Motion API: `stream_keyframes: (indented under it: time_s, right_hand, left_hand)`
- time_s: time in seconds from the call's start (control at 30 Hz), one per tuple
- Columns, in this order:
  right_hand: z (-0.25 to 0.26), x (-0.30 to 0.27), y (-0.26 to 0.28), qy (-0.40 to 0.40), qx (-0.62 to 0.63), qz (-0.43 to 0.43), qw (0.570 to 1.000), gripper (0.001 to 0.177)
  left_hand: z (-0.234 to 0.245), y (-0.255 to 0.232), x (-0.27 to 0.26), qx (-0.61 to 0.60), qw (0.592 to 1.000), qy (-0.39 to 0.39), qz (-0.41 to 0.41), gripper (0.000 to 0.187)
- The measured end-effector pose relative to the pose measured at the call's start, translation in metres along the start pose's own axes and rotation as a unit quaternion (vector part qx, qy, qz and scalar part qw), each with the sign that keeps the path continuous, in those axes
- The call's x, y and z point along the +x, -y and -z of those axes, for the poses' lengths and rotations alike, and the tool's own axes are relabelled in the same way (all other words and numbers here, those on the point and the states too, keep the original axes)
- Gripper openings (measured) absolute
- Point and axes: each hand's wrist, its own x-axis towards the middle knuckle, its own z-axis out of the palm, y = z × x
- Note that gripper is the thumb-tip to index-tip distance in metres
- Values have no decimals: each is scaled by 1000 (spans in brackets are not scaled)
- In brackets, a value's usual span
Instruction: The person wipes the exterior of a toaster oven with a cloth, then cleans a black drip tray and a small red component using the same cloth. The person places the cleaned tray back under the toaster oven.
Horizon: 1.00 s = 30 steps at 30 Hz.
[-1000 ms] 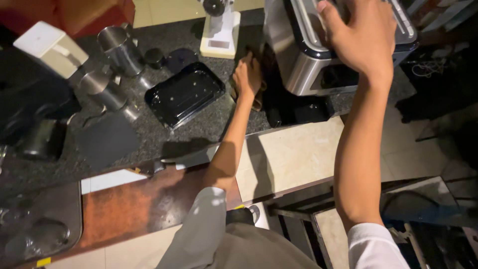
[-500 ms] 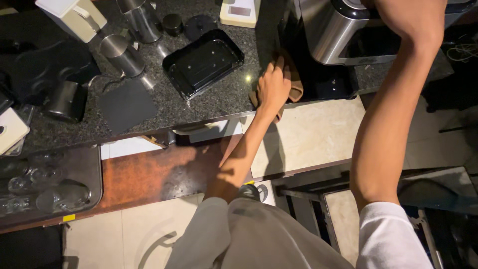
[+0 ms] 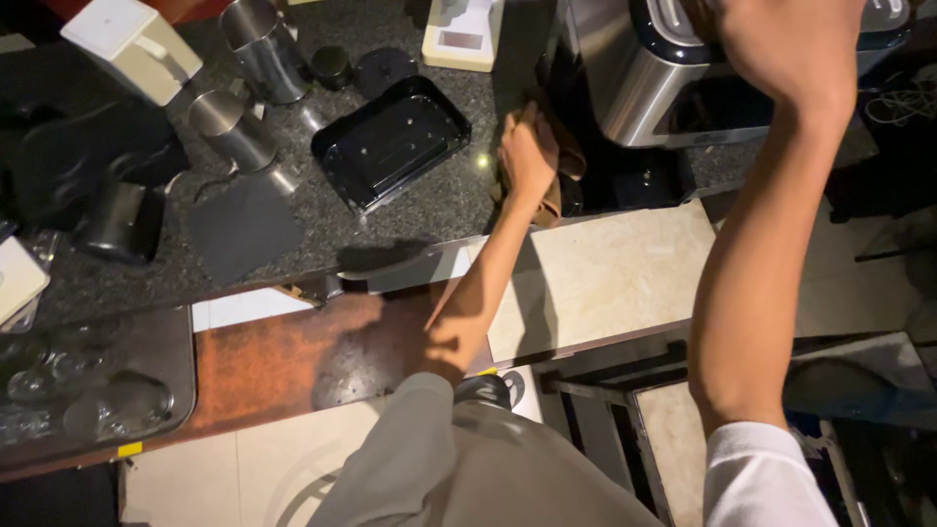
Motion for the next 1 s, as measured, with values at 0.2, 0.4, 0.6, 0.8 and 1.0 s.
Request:
stream_keyframes:
  time_s: [0.2,0.4,0.6,0.8,1.0]
  right_hand:
    - [21,10,44,-51,-5,37,998,27]
    - [38,18,79,-47,5,14,999,26]
    - [39,19,81,-56,-26,25,998,29]
    - [38,20,80,-61,-27,28,997,32]
    - [38,24,85,-27,-11,-60,998,35]
  left_hand:
    - [-30,19,43,22,999,-25,14,32]
    - [-54,43,88,16,1000,-22,0,31]
    - [-72,64,126,19,998,25,-45,31]
    - [-70,67,135,-28,995,39,-93,29]
    - [-36,42,111,-23,993,97,-60,30]
